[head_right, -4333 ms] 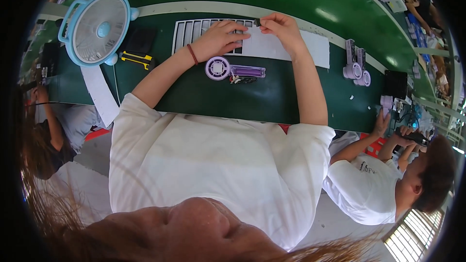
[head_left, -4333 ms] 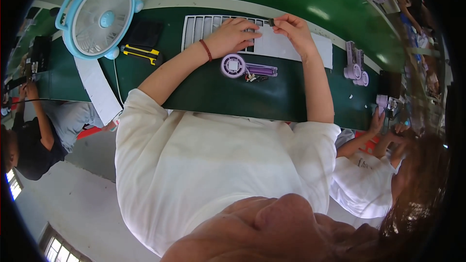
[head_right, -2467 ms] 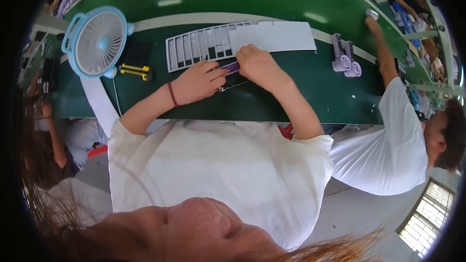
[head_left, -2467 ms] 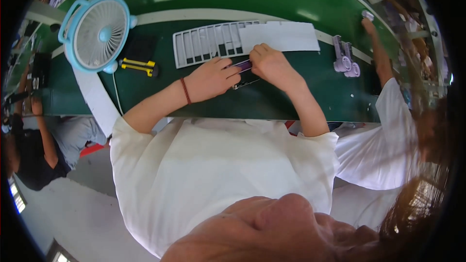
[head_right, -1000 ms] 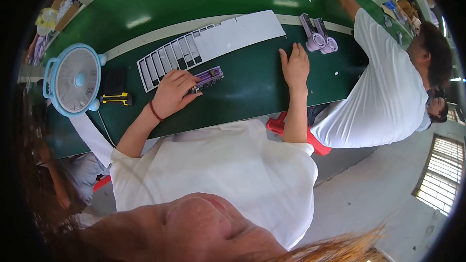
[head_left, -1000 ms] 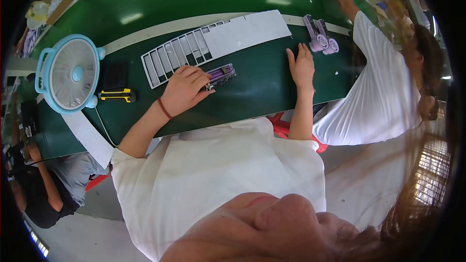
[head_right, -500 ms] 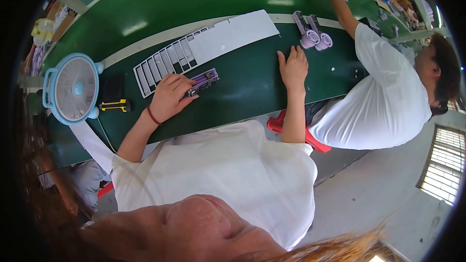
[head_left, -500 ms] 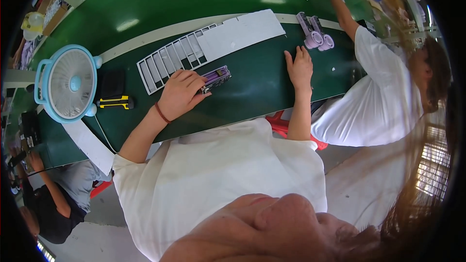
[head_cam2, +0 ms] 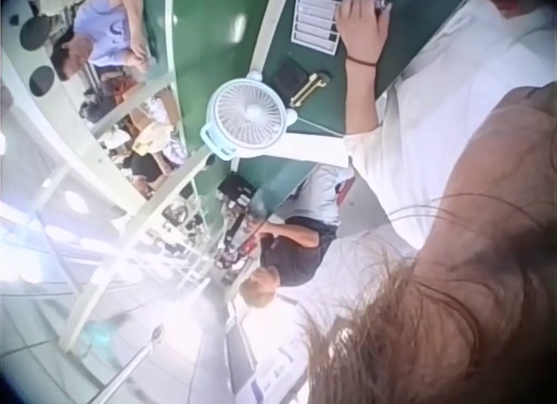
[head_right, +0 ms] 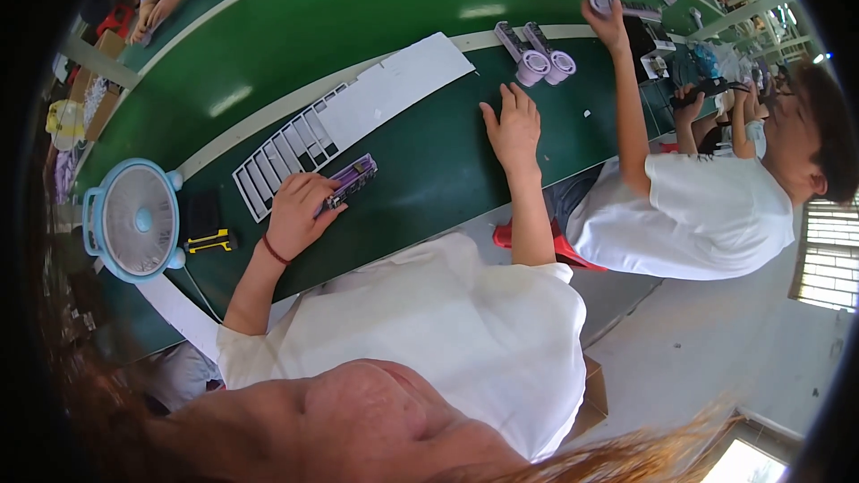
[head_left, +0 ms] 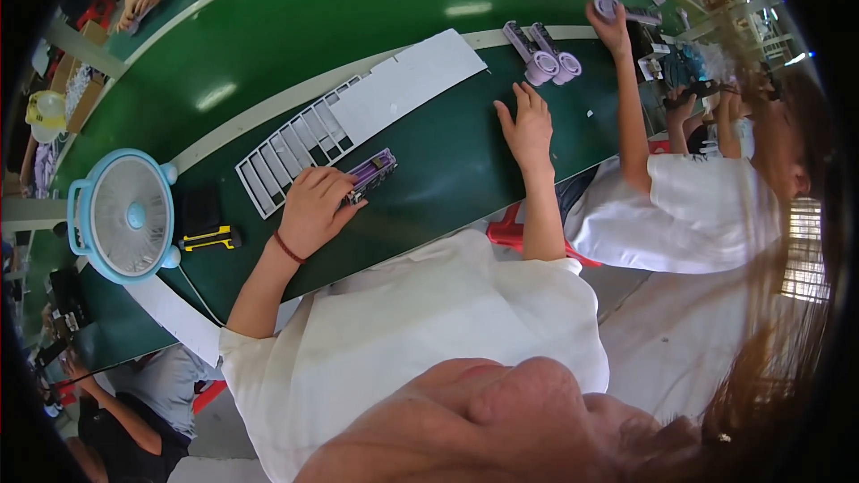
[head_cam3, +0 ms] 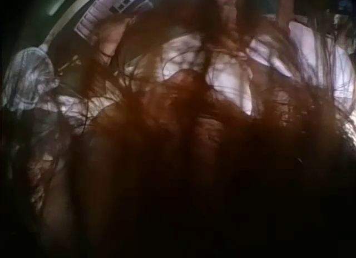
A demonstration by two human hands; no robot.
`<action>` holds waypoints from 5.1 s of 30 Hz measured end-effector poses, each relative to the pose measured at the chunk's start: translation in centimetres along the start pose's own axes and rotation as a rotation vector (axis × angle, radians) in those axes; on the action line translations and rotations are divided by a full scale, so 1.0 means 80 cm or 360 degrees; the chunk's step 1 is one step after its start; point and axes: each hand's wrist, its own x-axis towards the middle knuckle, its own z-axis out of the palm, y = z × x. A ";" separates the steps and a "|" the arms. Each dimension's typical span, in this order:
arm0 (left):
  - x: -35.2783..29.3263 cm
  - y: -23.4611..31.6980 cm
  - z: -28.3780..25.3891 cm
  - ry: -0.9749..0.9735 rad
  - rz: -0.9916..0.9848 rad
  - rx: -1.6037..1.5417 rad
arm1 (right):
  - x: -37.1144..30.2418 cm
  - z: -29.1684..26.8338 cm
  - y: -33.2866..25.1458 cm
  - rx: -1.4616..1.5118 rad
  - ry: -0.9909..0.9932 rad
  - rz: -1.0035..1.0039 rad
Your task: Assembling components and applying labels to small handheld portable fans on a production line.
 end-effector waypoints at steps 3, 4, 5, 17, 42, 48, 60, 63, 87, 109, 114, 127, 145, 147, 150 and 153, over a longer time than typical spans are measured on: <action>0.004 0.000 0.000 0.0003 -0.0005 -0.0012 | 0.002 -0.028 -0.030 0.0549 -0.0024 -0.0110; 0.004 -0.002 0.002 0.0009 -0.0015 -0.0021 | 0.005 -0.034 -0.041 0.0566 -0.0037 -0.0117; 0.005 -0.002 0.003 0.0016 -0.0022 -0.0034 | 0.007 -0.041 -0.050 0.0609 -0.0039 -0.0209; 0.000 -0.005 -0.013 -0.0109 0.0078 -0.0105 | 0.165 -0.003 0.133 -0.0325 -0.0526 -0.0178; 0.033 -0.006 -0.007 -0.0064 0.0230 -0.0226 | 0.223 0.004 0.309 -0.0503 -0.0807 0.0677; 0.009 -0.008 -0.009 -0.0046 0.0120 -0.0164 | 0.176 0.010 0.227 -0.0639 -0.0794 -0.0391; 0.010 -0.005 -0.009 -0.0035 0.0109 -0.0139 | 0.106 0.012 0.141 -0.0191 -0.0334 0.0761; -0.001 -0.003 -0.008 -0.0071 0.0024 -0.0092 | 0.110 0.059 0.099 -0.0253 -0.0207 0.0722; -0.001 0.002 -0.002 -0.0028 -0.0008 -0.0062 | -0.034 -0.040 -0.199 0.1033 -0.0549 -0.1145; -0.006 0.013 0.020 0.0116 0.0015 0.0319 | -0.022 -0.061 -0.178 0.0948 -0.0672 -0.0931; 0.004 0.024 0.012 0.0017 -0.0090 0.0357 | -0.034 -0.069 -0.178 0.0890 -0.0731 -0.0901; 0.006 0.016 0.009 0.0092 -0.0279 -0.0146 | -0.005 -0.047 -0.183 0.1142 -0.1024 -0.1012; 0.005 0.002 0.018 0.0091 -0.0048 -0.0057 | -0.086 -0.027 -0.166 0.0818 -0.0528 -0.1003; 0.008 0.003 0.015 0.0073 -0.0016 -0.0051 | -0.086 -0.024 -0.163 0.0837 -0.0504 -0.0996; 0.010 0.004 0.017 0.0049 -0.0029 -0.0085 | -0.075 -0.028 -0.160 0.0777 -0.0494 -0.1106; 0.009 0.007 0.010 -0.0060 -0.0051 -0.0122 | -0.063 -0.041 -0.181 0.0910 -0.0422 -0.1029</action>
